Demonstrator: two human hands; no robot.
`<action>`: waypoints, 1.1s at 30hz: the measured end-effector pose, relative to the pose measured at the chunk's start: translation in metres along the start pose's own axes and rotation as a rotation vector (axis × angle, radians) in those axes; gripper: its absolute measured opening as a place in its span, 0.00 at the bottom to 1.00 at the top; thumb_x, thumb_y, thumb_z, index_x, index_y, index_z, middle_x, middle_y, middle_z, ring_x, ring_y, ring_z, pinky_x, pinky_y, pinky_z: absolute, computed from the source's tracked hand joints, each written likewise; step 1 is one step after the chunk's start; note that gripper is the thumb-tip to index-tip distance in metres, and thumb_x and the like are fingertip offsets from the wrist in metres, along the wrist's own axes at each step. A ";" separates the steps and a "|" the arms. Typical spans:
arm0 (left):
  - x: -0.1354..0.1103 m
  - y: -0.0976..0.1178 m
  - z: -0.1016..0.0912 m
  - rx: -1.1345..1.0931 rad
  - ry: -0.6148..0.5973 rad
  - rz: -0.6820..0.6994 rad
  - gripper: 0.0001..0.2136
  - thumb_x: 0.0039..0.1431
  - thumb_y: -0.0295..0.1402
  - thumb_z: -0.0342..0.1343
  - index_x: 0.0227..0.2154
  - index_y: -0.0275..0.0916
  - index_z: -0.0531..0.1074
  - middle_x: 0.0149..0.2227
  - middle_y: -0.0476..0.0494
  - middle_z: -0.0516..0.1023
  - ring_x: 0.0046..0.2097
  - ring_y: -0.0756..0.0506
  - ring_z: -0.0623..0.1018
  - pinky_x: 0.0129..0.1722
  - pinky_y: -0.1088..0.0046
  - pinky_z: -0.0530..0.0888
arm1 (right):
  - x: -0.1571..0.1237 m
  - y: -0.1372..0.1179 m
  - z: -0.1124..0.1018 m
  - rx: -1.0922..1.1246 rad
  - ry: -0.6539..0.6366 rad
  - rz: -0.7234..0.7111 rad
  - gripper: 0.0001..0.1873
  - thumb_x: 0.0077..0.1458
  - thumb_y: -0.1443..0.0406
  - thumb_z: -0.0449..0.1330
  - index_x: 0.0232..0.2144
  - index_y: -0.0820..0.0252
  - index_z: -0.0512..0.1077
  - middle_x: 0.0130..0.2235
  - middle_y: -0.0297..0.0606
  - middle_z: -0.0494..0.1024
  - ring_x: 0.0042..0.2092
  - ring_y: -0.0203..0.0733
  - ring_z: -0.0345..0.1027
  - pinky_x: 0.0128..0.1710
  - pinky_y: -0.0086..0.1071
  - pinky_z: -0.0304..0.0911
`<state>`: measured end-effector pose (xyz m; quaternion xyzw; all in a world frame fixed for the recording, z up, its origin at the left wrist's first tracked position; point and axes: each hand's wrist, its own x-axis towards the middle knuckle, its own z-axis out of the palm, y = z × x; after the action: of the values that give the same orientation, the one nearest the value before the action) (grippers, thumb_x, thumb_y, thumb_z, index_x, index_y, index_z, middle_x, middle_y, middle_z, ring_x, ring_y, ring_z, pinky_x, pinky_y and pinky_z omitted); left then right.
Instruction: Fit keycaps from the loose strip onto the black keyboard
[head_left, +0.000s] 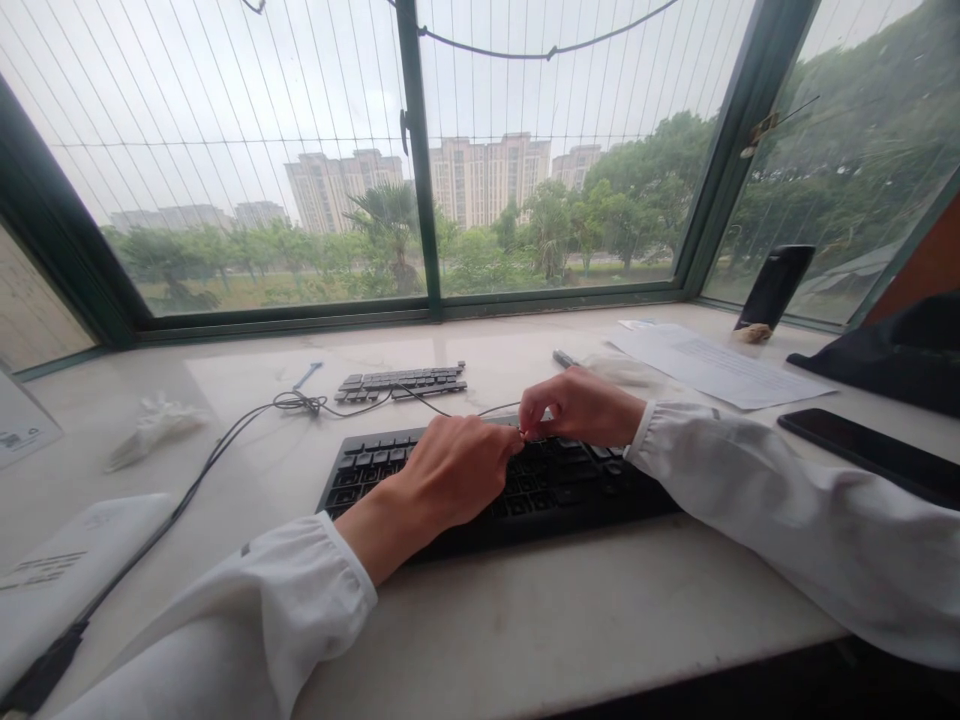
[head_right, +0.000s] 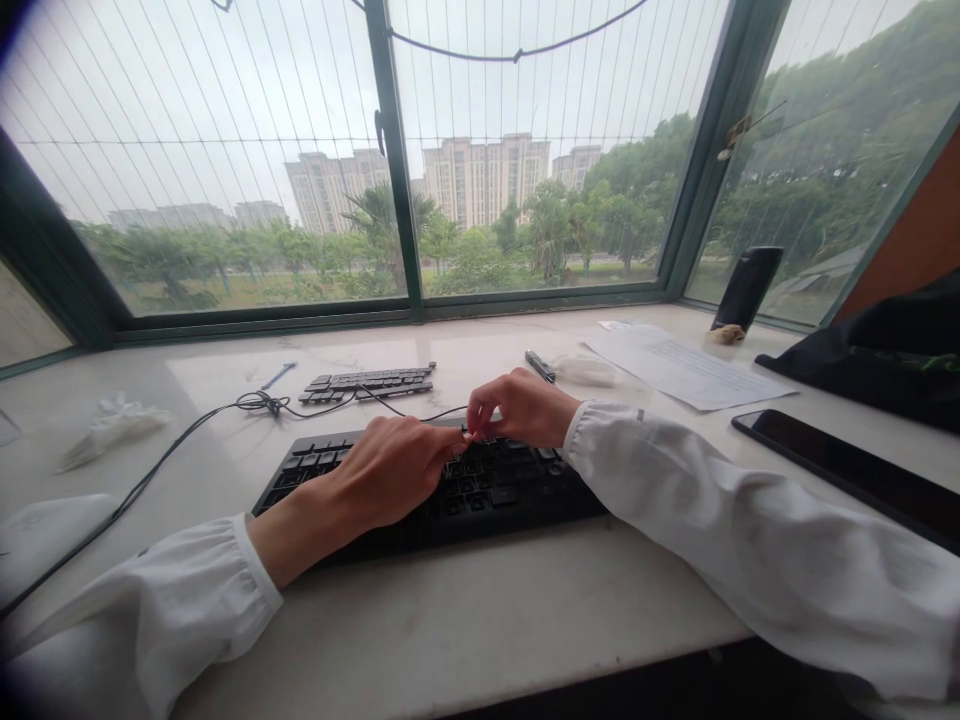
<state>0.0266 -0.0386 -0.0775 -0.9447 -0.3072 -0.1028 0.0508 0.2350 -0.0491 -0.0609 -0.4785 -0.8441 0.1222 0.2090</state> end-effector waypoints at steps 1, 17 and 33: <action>-0.001 0.001 0.000 0.009 -0.003 0.005 0.18 0.64 0.34 0.39 0.32 0.43 0.76 0.28 0.41 0.77 0.29 0.43 0.76 0.29 0.69 0.62 | -0.001 -0.001 0.000 -0.011 0.011 0.006 0.06 0.48 0.62 0.62 0.28 0.58 0.77 0.28 0.31 0.80 0.28 0.33 0.69 0.30 0.26 0.58; 0.002 -0.008 0.003 -0.045 -0.012 -0.009 0.18 0.65 0.37 0.40 0.33 0.45 0.76 0.28 0.44 0.77 0.31 0.44 0.76 0.30 0.71 0.62 | -0.002 0.002 0.006 0.016 0.030 -0.012 0.05 0.48 0.64 0.62 0.29 0.58 0.77 0.29 0.32 0.80 0.34 0.38 0.73 0.35 0.28 0.62; -0.002 -0.020 0.000 0.085 0.150 -0.169 0.21 0.66 0.40 0.36 0.37 0.42 0.76 0.26 0.42 0.78 0.27 0.45 0.75 0.29 0.69 0.65 | -0.008 0.021 0.006 -0.171 0.333 0.103 0.07 0.51 0.58 0.60 0.31 0.52 0.77 0.31 0.28 0.81 0.30 0.34 0.70 0.33 0.28 0.59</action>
<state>0.0135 -0.0231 -0.0776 -0.9021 -0.3850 -0.1641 0.1048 0.2522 -0.0453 -0.0768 -0.5507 -0.7796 -0.0204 0.2976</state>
